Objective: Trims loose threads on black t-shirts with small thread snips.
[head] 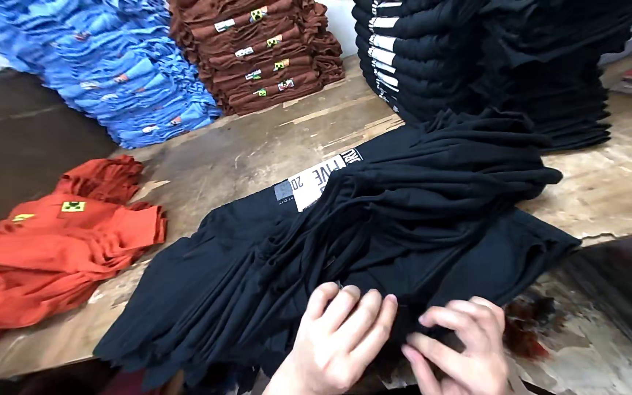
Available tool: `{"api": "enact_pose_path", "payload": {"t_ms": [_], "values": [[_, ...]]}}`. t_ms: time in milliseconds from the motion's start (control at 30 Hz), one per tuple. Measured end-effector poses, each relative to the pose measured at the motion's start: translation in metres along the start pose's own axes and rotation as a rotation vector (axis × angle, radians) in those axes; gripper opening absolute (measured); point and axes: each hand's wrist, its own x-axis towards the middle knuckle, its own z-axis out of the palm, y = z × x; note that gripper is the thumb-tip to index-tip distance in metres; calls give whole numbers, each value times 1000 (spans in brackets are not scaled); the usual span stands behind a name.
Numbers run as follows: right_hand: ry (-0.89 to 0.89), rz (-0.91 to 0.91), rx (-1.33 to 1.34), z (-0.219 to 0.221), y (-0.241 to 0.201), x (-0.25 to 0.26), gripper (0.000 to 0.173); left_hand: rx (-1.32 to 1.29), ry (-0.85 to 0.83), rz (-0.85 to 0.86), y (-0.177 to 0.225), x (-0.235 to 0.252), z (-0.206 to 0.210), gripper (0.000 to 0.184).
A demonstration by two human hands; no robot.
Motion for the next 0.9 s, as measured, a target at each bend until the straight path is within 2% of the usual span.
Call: {"api": "enact_pose_path", "payload": {"t_ms": [100,167,233,267,333,433,467,533,567,633,733,800,900], "values": [[19,123,34,1,-12,18,34,-124,59,-308,-1,4,-4,23],[-6,241,-68,12,-23,38,47,-159,78,-489,0,9,-4,22],[-93,285,-230,30,-27,51,31,-194,76,-584,3,12,-2,16],[-74,305,-208,35,-27,54,23,-218,56,-593,6,11,-1,15],[29,427,152,33,-22,57,17,-263,6,-585,12,6,2,14],[156,776,895,27,-13,57,14,-275,-108,-643,20,-1,6,18],[163,829,993,26,-11,55,13,-285,-137,-674,22,1,8,23],[147,780,1015,26,-9,51,13,-367,-179,-713,22,12,10,39],[139,740,1004,27,-8,49,13,-436,-175,-701,21,16,13,41],[98,666,986,24,-8,45,13,-487,-72,-627,22,18,21,27],[1,541,947,15,-3,37,12,-302,135,-483,26,8,25,12],[-21,445,838,13,0,28,15,-161,180,-410,32,-1,23,12],[-36,257,574,18,2,18,32,-74,180,-350,37,-11,19,15]]}}
